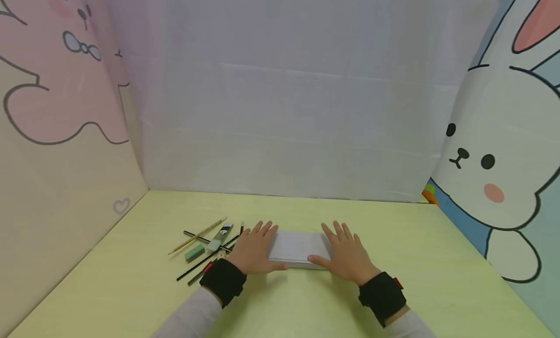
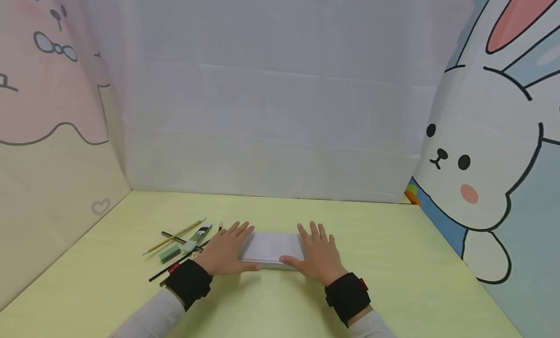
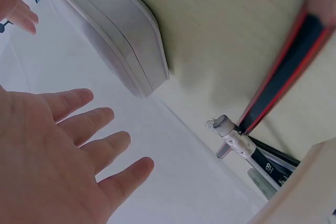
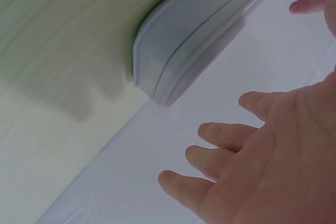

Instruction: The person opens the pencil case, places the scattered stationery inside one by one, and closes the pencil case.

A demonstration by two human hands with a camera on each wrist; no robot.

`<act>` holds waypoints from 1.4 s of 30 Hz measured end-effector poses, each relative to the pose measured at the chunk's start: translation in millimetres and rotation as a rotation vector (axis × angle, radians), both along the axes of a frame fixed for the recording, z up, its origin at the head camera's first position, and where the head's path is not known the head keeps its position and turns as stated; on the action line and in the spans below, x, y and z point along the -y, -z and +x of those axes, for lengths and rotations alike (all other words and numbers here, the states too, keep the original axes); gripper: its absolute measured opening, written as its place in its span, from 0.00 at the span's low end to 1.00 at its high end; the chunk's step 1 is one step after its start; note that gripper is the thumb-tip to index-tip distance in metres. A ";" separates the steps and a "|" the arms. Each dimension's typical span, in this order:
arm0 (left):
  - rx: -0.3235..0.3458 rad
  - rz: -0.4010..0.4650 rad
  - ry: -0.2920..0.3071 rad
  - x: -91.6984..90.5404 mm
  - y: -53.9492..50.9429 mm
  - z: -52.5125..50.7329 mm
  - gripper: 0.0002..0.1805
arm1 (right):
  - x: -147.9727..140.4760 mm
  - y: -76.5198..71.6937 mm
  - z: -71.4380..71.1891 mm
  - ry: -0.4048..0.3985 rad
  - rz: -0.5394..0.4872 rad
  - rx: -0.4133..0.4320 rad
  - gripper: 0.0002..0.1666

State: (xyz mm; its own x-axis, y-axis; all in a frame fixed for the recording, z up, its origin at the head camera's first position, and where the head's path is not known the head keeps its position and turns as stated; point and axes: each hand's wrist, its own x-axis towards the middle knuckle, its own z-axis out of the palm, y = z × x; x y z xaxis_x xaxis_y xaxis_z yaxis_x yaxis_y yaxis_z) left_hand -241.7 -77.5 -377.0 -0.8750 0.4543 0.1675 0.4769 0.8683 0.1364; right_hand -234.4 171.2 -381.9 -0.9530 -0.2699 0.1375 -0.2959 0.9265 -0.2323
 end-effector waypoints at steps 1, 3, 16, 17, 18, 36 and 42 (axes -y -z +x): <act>0.005 -0.005 0.006 -0.5 -1.2 -1.4 0.52 | 0.2 -0.3 0.0 -0.002 0.001 -0.002 0.54; 0.017 -0.014 0.018 -1.4 -3.3 -4.0 0.52 | 0.6 -0.7 0.0 -0.003 0.005 -0.003 0.55; 0.106 -0.081 0.025 -10.2 -0.8 -29.0 0.53 | 1.1 -3.4 1.8 -0.005 0.031 -0.013 0.54; 0.111 -0.086 0.025 -10.8 -0.4 -30.1 0.53 | 1.0 -3.3 1.5 -0.005 0.029 -0.013 0.54; 0.114 -0.096 0.027 -11.3 0.2 -31.3 0.53 | 0.8 -2.9 0.9 -0.005 0.028 -0.013 0.54; 0.148 -0.125 0.114 -15.7 13.4 -53.4 0.52 | -3.2 0.1 1.5 -0.002 -0.013 -0.015 0.53; 0.143 -0.150 0.125 -20.2 12.9 -52.4 0.54 | -3.7 1.6 1.8 0.001 -0.018 -0.010 0.53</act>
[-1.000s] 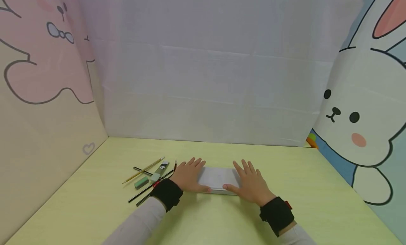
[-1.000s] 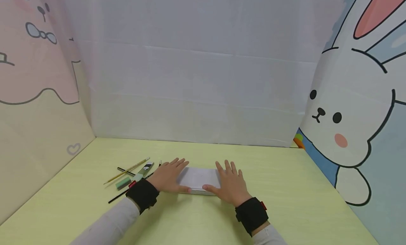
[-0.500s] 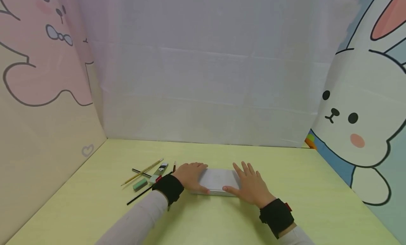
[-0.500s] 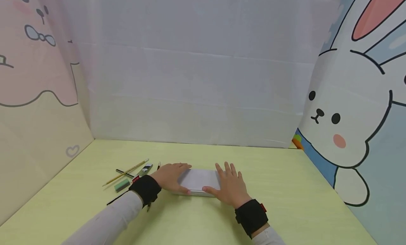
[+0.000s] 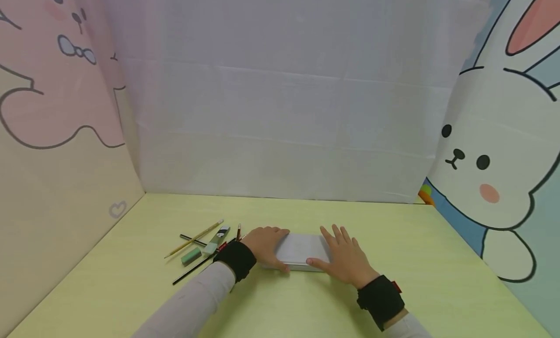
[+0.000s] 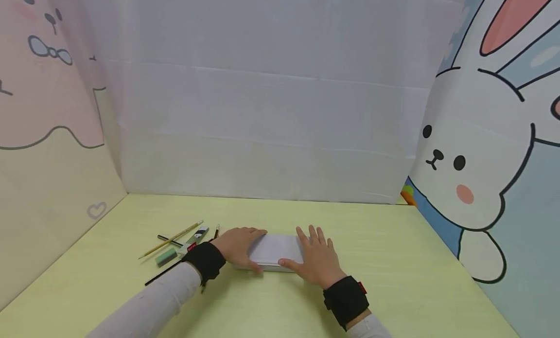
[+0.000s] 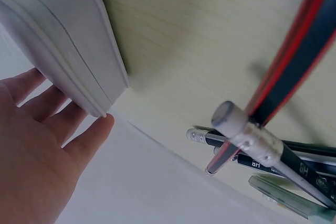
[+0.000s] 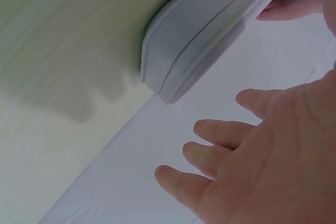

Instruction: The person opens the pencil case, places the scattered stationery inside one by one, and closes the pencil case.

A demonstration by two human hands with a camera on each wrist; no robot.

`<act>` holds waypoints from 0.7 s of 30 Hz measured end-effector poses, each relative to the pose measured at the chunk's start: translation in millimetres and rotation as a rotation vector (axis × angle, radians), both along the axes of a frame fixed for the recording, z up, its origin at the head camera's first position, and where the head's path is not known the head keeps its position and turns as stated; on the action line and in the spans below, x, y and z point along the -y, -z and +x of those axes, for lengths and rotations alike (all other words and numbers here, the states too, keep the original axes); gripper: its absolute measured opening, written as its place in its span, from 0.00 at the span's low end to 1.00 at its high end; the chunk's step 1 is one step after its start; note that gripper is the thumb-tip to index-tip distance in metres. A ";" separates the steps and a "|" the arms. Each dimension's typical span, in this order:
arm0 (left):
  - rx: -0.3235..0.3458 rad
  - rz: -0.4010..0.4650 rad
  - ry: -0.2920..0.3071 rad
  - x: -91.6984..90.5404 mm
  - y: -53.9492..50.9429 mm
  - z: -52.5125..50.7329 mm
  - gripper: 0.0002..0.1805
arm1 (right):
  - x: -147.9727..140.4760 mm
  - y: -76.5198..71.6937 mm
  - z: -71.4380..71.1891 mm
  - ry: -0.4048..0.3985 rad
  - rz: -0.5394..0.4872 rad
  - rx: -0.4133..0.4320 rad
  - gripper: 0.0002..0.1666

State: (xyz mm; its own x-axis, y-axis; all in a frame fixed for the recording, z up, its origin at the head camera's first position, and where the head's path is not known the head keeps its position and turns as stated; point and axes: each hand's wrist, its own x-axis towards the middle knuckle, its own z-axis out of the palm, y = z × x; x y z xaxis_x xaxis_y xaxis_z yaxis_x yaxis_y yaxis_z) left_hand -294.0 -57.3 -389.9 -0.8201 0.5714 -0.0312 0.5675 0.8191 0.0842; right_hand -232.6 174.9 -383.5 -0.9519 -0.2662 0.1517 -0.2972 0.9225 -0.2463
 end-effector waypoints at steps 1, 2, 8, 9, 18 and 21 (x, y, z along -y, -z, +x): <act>-0.001 -0.003 0.000 -0.4 -0.2 0.4 0.53 | 0.1 0.1 0.2 0.001 -0.001 0.002 0.53; -0.001 -0.006 -0.001 -0.8 -0.5 0.8 0.53 | 0.3 0.1 0.4 0.003 -0.003 0.002 0.53; -0.007 0.002 0.003 -1.3 -2.3 3.6 0.51 | -0.4 0.8 1.0 0.011 -0.004 0.005 0.53; -0.009 0.002 0.003 -1.2 -2.2 3.9 0.51 | -0.8 0.9 1.0 0.011 -0.003 0.004 0.53; 0.005 0.049 0.005 3.6 -2.1 4.9 0.48 | -5.2 -5.3 6.6 0.019 0.004 0.004 0.54; -0.002 0.072 -0.005 8.2 -3.2 5.8 0.47 | -8.3 -6.7 8.7 0.016 0.005 0.008 0.54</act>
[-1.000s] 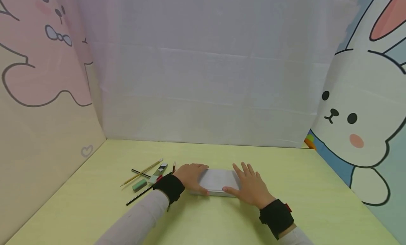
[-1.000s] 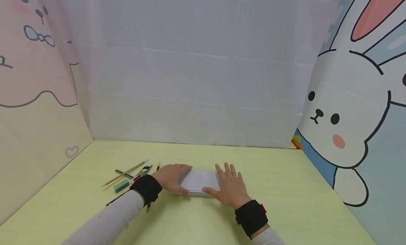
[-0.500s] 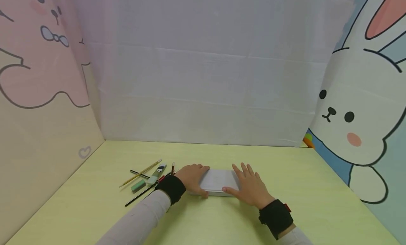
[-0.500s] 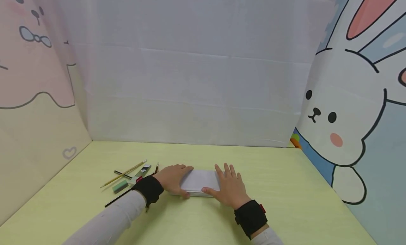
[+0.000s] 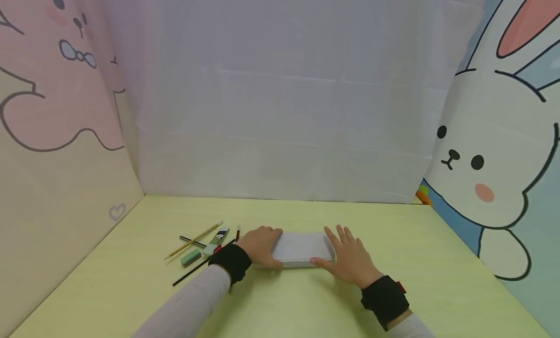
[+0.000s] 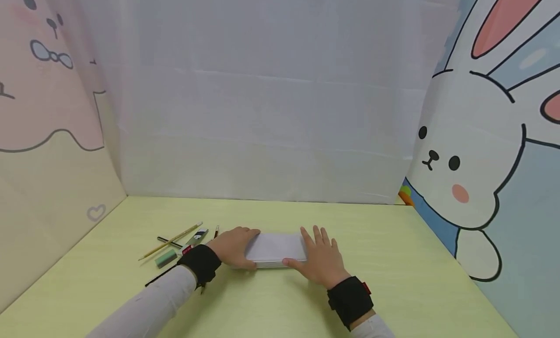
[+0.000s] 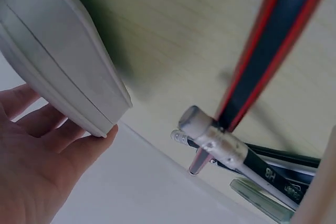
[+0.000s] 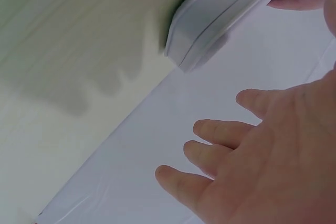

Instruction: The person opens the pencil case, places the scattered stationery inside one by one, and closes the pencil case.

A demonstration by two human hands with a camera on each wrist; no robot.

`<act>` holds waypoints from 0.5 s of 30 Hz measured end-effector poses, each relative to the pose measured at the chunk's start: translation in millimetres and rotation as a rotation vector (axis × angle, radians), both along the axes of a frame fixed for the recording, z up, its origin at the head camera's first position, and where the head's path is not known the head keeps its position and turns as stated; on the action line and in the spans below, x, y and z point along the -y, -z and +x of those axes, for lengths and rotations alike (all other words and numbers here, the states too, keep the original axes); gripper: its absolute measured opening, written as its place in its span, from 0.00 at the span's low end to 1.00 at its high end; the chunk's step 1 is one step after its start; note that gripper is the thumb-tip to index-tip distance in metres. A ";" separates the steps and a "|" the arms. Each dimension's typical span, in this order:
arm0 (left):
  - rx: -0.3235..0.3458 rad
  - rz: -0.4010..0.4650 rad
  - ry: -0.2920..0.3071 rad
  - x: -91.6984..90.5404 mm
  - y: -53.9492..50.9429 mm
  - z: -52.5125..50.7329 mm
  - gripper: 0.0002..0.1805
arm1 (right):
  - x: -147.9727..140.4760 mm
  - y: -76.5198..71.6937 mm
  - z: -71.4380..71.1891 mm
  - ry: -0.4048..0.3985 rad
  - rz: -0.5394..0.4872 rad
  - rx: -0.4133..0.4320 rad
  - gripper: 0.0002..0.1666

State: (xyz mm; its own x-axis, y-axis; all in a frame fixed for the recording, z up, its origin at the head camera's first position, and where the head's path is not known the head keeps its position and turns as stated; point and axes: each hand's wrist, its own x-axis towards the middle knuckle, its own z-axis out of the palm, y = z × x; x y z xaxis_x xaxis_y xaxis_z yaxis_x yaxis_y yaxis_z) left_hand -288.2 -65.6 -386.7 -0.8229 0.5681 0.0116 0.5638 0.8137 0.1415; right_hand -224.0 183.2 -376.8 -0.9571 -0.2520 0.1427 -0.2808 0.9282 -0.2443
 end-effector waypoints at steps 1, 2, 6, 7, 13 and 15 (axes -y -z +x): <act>-0.004 0.009 -0.004 1.8 -0.9 0.2 0.46 | -1.2 -0.4 0.3 0.000 0.002 0.002 0.54; -0.006 0.018 -0.007 3.8 -1.2 0.0 0.46 | -2.4 -0.7 0.4 -0.001 0.005 0.002 0.54; 0.009 0.073 -0.022 10.7 -1.6 -2.5 0.45 | -7.7 -2.7 1.0 0.005 -0.007 0.010 0.54; 0.014 0.086 -0.029 12.5 -1.4 -3.2 0.45 | -8.7 -3.3 1.1 0.005 -0.013 0.011 0.54; 0.111 0.239 -0.092 20.1 -6.4 -0.3 0.46 | -13.3 -4.3 -1.9 0.009 -0.042 -0.002 0.55; 0.160 0.306 -0.109 20.5 -10.1 2.5 0.45 | -14.3 -3.9 -3.6 0.009 -0.051 -0.022 0.55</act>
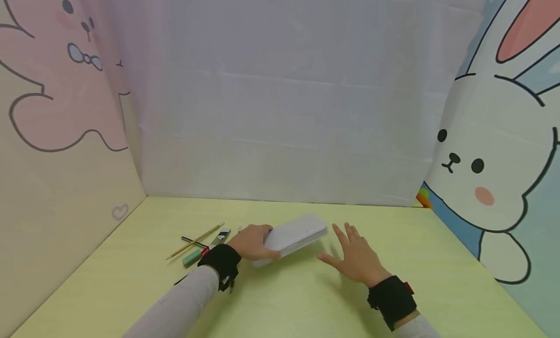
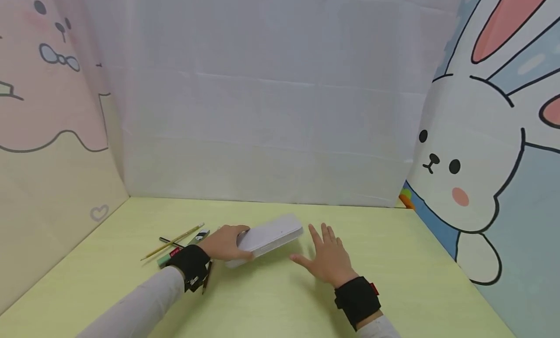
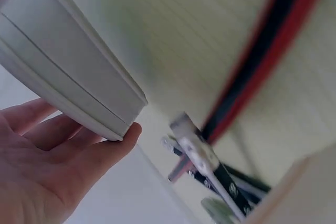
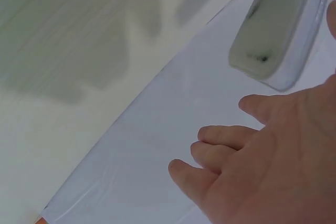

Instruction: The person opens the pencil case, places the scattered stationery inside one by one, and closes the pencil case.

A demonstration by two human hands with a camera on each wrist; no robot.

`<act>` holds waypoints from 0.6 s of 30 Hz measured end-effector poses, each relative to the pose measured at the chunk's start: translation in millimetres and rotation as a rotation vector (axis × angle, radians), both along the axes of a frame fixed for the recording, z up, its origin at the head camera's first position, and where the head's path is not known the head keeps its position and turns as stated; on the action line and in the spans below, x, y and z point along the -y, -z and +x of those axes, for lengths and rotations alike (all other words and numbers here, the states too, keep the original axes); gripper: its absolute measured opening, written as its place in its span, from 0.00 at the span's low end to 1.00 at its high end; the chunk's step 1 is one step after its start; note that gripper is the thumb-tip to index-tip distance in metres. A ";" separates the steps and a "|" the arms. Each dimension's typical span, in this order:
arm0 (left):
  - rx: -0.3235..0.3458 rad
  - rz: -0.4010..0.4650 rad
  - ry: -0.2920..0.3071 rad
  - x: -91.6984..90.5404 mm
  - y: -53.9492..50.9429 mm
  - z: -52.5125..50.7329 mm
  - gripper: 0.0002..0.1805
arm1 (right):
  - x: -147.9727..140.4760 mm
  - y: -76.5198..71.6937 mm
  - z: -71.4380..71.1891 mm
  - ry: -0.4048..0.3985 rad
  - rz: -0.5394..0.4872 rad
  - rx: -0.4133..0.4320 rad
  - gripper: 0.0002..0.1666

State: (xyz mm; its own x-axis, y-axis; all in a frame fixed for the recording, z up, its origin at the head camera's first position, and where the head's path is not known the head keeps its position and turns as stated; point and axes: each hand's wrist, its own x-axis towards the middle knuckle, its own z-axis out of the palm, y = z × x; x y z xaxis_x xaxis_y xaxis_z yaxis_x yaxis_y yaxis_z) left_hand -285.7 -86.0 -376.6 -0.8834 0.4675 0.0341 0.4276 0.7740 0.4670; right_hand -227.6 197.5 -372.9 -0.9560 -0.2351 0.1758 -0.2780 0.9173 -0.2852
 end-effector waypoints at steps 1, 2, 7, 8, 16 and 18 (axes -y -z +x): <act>0.022 0.028 -0.005 0.1 -1.3 1.2 0.45 | -0.1 0.1 -0.8 -0.001 -0.013 -0.010 0.55; 0.047 0.059 -0.008 -0.2 -2.6 2.4 0.44 | -0.2 0.4 -1.9 -0.003 -0.024 -0.018 0.56; 0.175 0.222 0.005 -3.7 -7.0 6.0 0.38 | 1.0 -1.2 -5.3 -0.012 -0.109 0.010 0.57; 0.200 0.250 0.007 -4.5 -7.3 6.3 0.37 | 1.4 -2.1 -5.9 -0.017 -0.133 0.034 0.57; 0.278 0.390 0.013 -12.8 -4.3 7.4 0.36 | 7.0 -11.1 -6.2 -0.015 -0.300 0.171 0.52; 0.296 0.429 0.019 -15.5 -4.2 9.8 0.34 | 9.8 -14.1 -5.0 -0.010 -0.345 0.186 0.49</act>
